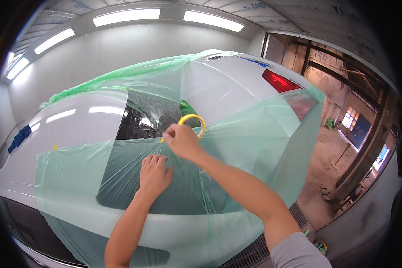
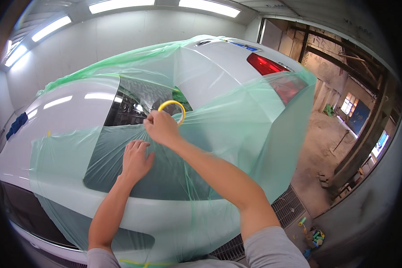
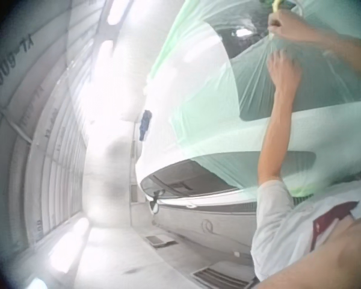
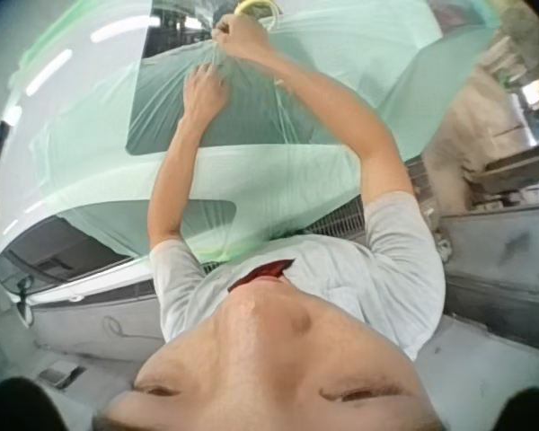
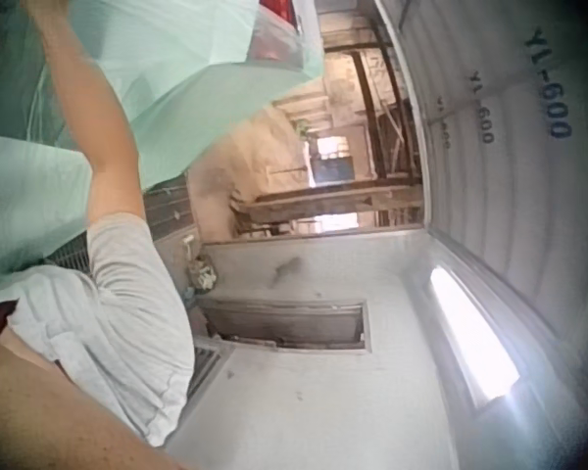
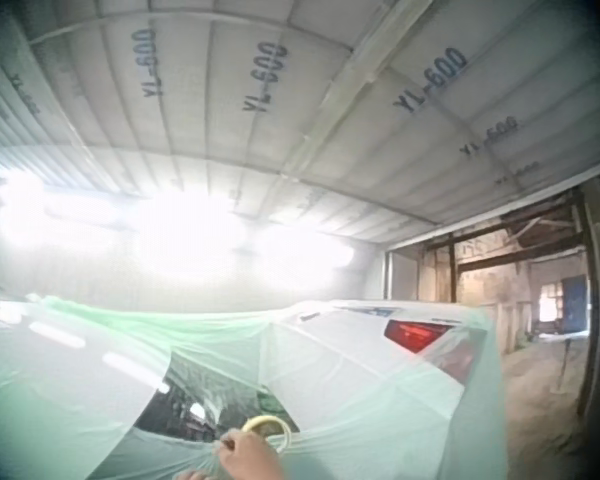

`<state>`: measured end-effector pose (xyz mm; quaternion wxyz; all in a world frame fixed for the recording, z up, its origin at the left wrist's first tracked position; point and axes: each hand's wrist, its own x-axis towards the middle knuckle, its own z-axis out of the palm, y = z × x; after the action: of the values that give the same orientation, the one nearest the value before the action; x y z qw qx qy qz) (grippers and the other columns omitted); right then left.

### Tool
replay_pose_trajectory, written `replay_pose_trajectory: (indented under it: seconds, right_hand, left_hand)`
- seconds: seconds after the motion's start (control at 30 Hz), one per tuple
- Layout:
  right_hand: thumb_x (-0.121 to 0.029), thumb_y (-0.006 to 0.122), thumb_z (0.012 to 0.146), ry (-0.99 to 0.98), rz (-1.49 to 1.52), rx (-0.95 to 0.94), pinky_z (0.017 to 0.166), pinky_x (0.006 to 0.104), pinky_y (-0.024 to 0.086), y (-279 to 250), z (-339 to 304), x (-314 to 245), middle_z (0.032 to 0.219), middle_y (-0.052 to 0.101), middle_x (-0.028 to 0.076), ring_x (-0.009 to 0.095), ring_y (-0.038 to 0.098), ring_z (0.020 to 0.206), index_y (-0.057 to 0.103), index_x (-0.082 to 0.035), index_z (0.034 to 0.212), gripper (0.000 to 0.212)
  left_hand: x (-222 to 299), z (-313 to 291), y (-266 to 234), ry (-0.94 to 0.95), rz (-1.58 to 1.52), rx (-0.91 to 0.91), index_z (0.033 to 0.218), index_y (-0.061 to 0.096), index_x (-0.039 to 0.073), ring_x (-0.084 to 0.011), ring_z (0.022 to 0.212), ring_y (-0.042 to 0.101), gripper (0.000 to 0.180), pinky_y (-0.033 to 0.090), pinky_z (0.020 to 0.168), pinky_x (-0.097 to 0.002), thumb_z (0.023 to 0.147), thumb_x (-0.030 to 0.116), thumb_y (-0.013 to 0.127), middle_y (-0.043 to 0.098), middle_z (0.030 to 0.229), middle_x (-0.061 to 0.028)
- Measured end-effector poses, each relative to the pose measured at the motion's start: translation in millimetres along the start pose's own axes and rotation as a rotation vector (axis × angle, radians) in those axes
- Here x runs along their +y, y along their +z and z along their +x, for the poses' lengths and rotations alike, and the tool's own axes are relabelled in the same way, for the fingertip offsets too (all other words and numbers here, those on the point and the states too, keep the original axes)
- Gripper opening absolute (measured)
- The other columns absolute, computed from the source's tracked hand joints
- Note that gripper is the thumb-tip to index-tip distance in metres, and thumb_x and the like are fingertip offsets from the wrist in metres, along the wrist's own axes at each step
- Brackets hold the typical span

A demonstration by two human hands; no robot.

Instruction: The person covers a white car with a light green plastic sheet and secures it using yellow masking tape. They smooth the sheet over the hood, roof, and trunk, then apply tape along the edges and seams to hold the sheet in place.

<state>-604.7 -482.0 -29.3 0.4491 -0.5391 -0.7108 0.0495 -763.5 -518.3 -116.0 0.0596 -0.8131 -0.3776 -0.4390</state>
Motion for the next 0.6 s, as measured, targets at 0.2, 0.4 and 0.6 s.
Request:
replay_pose_trajectory:
  seconds: [0.2,0.4,0.6]
  right_hand:
    - [-0.031,0.063,0.092,0.127,-0.23,-0.045,0.091,0.0498,0.055,42,133,51,0.101,0.075,0.023,0.04,0.071,0.102,0.074,0.002,0.1,0.035]
    - [-0.031,0.06,0.091,0.211,-0.153,-0.041,0.098,0.0505,0.054,87,223,96,0.115,0.071,0.028,0.042,0.069,0.11,0.072,0.007,0.107,0.043]
    - [-0.02,0.063,0.086,0.139,-0.196,-0.112,0.092,0.0458,0.059,106,254,85,0.112,0.074,0.024,0.039,0.071,0.108,0.075,0.001,0.102,0.029]
  left_hand:
    - [-1,2,-8,0.015,0.149,-0.011,0.106,0.067,0.0,-0.0341,0.112,0.06,0.027,0.045,0.102,-0.0463,0.083,0.013,0.074,0.068,0.108,-0.0151]
    - [-8,11,-9,-0.004,0.281,-0.031,0.099,0.064,0.002,-0.0338,0.106,0.06,0.021,0.045,0.099,-0.0469,0.081,0.011,0.073,0.065,0.1,-0.0143]
    - [-7,20,-10,-0.036,0.33,-0.09,0.097,0.062,0.003,-0.0349,0.101,0.06,0.025,0.046,0.096,-0.0489,0.078,0.012,0.075,0.064,0.095,-0.014]
